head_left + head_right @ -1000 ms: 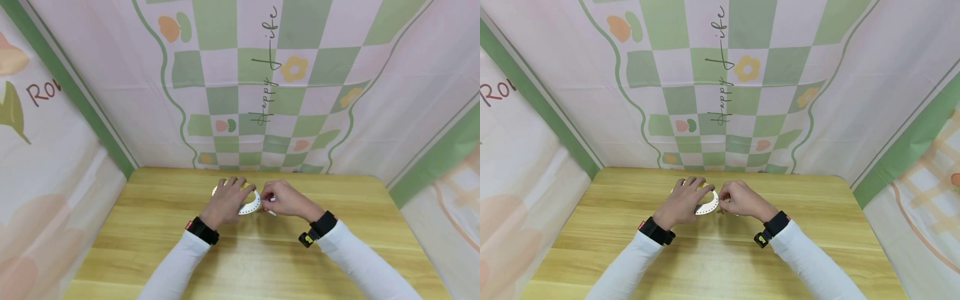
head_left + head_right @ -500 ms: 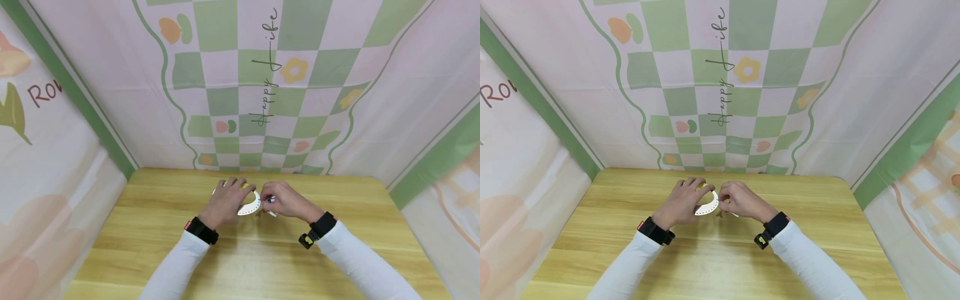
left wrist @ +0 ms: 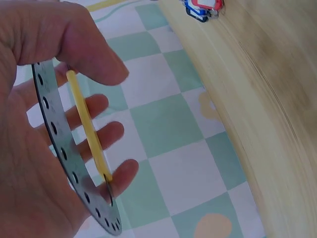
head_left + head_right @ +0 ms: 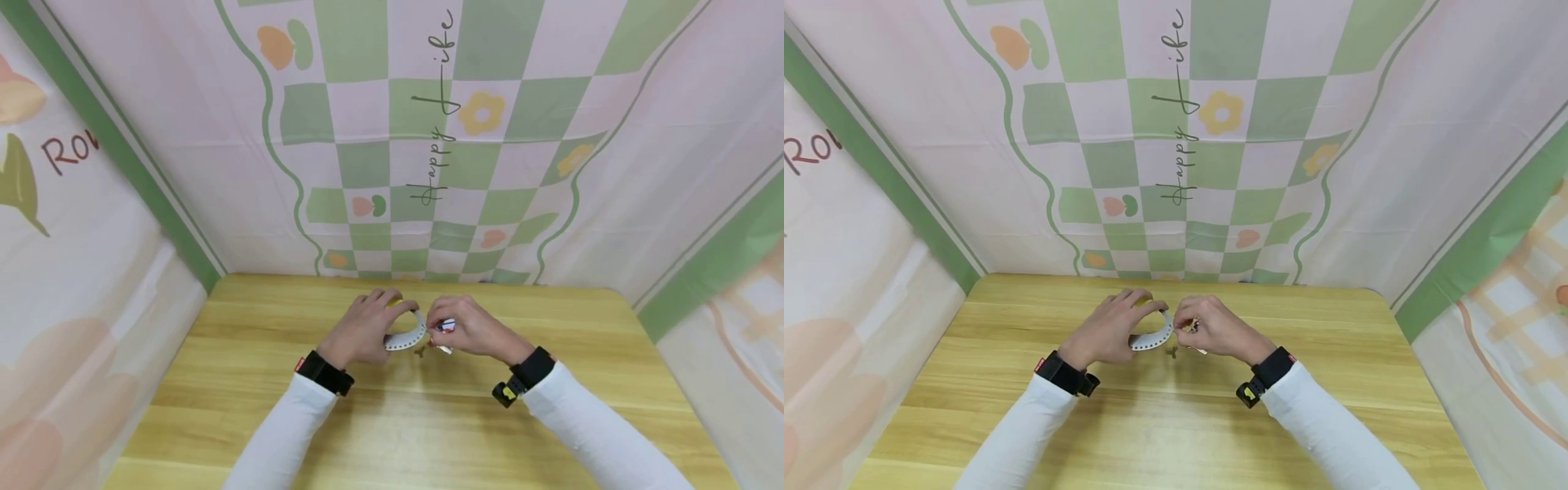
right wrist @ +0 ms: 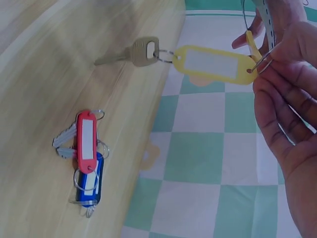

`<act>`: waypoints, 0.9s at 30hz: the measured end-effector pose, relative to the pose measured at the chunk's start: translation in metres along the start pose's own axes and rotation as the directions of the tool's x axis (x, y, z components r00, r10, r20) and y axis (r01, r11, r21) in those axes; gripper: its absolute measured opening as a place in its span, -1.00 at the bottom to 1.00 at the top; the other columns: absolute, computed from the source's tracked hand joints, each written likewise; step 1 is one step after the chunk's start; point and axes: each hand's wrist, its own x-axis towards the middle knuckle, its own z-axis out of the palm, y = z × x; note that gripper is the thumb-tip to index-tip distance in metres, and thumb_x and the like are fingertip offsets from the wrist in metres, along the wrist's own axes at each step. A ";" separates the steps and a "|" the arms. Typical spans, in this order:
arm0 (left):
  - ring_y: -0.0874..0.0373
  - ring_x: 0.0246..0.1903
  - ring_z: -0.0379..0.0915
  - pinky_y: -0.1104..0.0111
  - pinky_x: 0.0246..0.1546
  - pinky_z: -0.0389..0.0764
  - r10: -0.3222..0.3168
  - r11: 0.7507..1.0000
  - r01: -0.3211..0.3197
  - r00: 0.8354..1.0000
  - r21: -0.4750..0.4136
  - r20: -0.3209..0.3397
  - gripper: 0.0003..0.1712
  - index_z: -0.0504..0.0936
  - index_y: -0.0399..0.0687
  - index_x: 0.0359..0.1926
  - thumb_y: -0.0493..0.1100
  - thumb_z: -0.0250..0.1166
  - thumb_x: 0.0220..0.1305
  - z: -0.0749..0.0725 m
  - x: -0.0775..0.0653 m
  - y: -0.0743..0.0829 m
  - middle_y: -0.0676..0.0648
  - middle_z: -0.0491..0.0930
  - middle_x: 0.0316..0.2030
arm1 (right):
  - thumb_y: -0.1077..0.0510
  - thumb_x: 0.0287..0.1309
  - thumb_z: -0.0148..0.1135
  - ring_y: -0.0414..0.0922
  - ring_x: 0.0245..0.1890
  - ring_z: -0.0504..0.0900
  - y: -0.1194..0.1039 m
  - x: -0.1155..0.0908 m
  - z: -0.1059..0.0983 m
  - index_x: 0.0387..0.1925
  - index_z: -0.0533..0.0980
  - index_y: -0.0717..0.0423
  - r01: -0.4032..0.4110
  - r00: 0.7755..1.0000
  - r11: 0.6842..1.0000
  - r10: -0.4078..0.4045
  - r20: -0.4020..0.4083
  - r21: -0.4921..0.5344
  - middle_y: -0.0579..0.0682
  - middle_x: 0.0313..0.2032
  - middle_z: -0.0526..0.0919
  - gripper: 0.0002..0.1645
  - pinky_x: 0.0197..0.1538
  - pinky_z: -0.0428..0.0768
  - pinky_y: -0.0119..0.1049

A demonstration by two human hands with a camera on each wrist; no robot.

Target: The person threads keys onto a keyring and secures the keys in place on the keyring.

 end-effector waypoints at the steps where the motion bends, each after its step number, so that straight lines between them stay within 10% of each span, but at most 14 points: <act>1: -0.04 0.19 0.35 0.00 0.09 0.48 -0.001 1.000 0.001 1.000 0.000 0.001 0.06 0.43 0.28 0.38 -0.29 0.54 -0.26 0.000 0.000 0.000 -0.01 0.40 0.22 | 0.36 0.09 0.33 -0.28 -0.34 0.61 -0.001 0.000 0.000 -0.41 0.73 0.09 -0.015 1.000 1.000 0.015 0.007 -0.005 -0.18 -0.32 0.68 -0.86 -0.32 0.64 -0.30; 12: -0.10 0.23 0.34 -0.07 0.11 0.47 -0.022 0.992 0.023 1.000 0.123 -0.011 -0.08 0.45 0.21 0.38 -0.11 0.57 -0.07 0.005 0.002 0.006 -0.05 0.42 0.22 | 0.30 0.08 0.36 -0.29 -0.41 0.61 -0.017 0.009 0.002 -0.40 0.72 0.08 -0.244 0.967 0.955 0.252 0.028 -0.168 -0.18 -0.40 0.65 -0.91 -0.34 0.60 -0.39; 27: -0.09 0.19 0.37 -0.09 0.09 0.48 -0.017 0.985 0.024 0.999 0.172 -0.043 -0.12 0.49 0.20 0.31 -0.04 0.61 -0.10 0.010 0.003 0.010 -0.05 0.45 0.17 | 0.31 0.06 0.38 -0.36 -0.59 0.46 -0.024 0.012 0.008 -0.51 0.65 0.09 -0.291 0.952 0.932 0.304 0.029 -0.215 -0.19 -0.53 0.58 -0.90 -0.49 0.50 -0.43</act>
